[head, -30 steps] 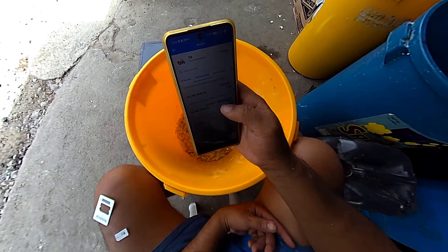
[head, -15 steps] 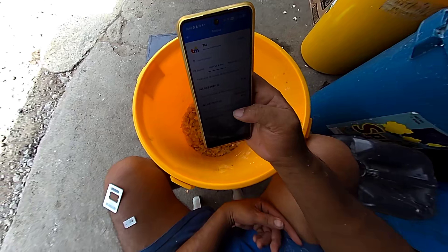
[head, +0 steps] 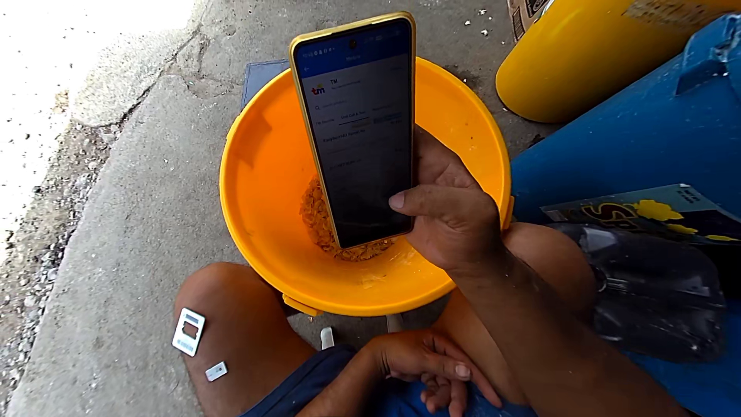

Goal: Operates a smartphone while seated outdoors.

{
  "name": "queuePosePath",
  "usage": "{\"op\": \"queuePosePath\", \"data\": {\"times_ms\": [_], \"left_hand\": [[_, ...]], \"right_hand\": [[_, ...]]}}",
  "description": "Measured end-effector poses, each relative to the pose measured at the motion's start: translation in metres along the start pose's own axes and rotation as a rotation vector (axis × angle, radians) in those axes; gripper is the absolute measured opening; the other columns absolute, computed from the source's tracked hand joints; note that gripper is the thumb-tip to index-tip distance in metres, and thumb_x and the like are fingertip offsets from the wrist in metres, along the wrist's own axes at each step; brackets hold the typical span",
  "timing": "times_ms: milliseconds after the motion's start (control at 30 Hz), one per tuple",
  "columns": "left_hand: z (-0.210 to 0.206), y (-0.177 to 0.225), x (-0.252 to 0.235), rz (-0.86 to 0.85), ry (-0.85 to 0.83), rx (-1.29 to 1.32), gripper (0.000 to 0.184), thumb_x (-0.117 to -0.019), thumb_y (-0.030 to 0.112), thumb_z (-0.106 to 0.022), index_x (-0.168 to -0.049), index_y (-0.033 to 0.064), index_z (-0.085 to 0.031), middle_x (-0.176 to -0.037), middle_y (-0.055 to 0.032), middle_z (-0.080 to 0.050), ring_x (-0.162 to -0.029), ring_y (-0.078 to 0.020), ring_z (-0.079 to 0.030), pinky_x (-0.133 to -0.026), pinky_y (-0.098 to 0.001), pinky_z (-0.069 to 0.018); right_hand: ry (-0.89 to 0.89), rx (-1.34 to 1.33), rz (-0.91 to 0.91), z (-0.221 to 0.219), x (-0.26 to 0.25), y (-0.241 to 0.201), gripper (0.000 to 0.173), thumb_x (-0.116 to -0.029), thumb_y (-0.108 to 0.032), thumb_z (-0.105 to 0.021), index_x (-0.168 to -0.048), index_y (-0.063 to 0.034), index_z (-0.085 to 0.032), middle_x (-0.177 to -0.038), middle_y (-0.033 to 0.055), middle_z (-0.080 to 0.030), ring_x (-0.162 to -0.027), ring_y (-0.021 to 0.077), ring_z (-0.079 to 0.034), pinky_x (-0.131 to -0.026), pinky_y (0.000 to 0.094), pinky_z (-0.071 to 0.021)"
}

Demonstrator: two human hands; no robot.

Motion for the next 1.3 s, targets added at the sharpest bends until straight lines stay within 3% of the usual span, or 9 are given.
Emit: {"op": "queuePosePath", "data": {"times_ms": [200, 267, 467, 733, 1300], "left_hand": [[0.001, -0.002, 0.0, -0.002, 0.0, 0.011, 0.04, -0.1041, 0.038, -0.055, -0.119, 0.0052, -0.072, -0.063, 0.0004, -0.065, -0.045, -0.006, -0.055, -0.046, -0.0207, -0.0466], [0.004, -0.005, -0.002, -0.014, -0.014, 0.018, 0.04, -0.1032, 0.039, -0.057, -0.119, 0.0057, -0.072, -0.063, 0.0005, -0.065, -0.047, -0.0068, -0.056, -0.047, -0.0217, -0.0458], [0.005, -0.007, -0.004, -0.028, -0.041, 0.044, 0.041, -0.1042, 0.038, -0.056, -0.121, 0.004, -0.07, -0.065, 0.0004, -0.067, -0.048, -0.0051, -0.057, -0.048, -0.0204, -0.0472], [-0.002, 0.001, -0.003, 0.012, 0.008, 0.006, 0.041, -0.1039, 0.039, -0.055, -0.118, 0.0045, -0.072, -0.062, 0.0009, -0.065, -0.045, -0.0049, -0.054, -0.047, -0.0199, -0.0465], [-0.003, 0.002, -0.008, -0.004, -0.039, 0.015, 0.047, -0.1016, 0.047, -0.057, -0.113, 0.0043, -0.072, -0.06, 0.0017, -0.064, -0.046, -0.0066, -0.056, -0.045, -0.0215, -0.0453]], "right_hand": [[0.045, 0.002, -0.025, 0.002, 0.0, -0.001, 0.038, -0.1041, -0.016, -0.037, -0.139, -0.0088, -0.051, -0.121, 0.0105, -0.064, -0.106, 0.0188, -0.067, -0.083, 0.039, -0.0611], [0.07, 0.009, -0.042, 0.003, -0.001, 0.0, 0.038, -0.1076, -0.02, -0.036, -0.141, -0.0091, -0.05, -0.121, 0.0114, -0.064, -0.106, 0.0203, -0.067, -0.083, 0.0406, -0.0612], [0.064, 0.007, -0.04, 0.005, 0.0, 0.0, 0.041, -0.0985, -0.008, -0.037, -0.138, -0.0078, -0.051, -0.119, 0.011, -0.064, -0.102, 0.018, -0.068, -0.08, 0.0376, -0.061], [0.069, -0.003, -0.045, 0.008, 0.001, -0.002, 0.042, -0.098, -0.006, -0.037, -0.138, -0.0069, -0.05, -0.12, 0.0113, -0.064, -0.104, 0.0184, -0.068, -0.082, 0.0382, -0.0611], [0.071, -0.025, -0.03, 0.013, 0.002, -0.006, 0.04, -0.0964, -0.004, -0.039, -0.135, -0.0042, -0.051, -0.113, 0.0122, -0.065, -0.097, 0.0178, -0.069, -0.076, 0.0352, -0.0608]]}}
Point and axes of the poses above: each hand's wrist, its own x-axis away from the middle knuckle, its own z-axis out of the back of the hand, y = z × x, the point moved 8 cm from there along -x, towards the middle knuckle
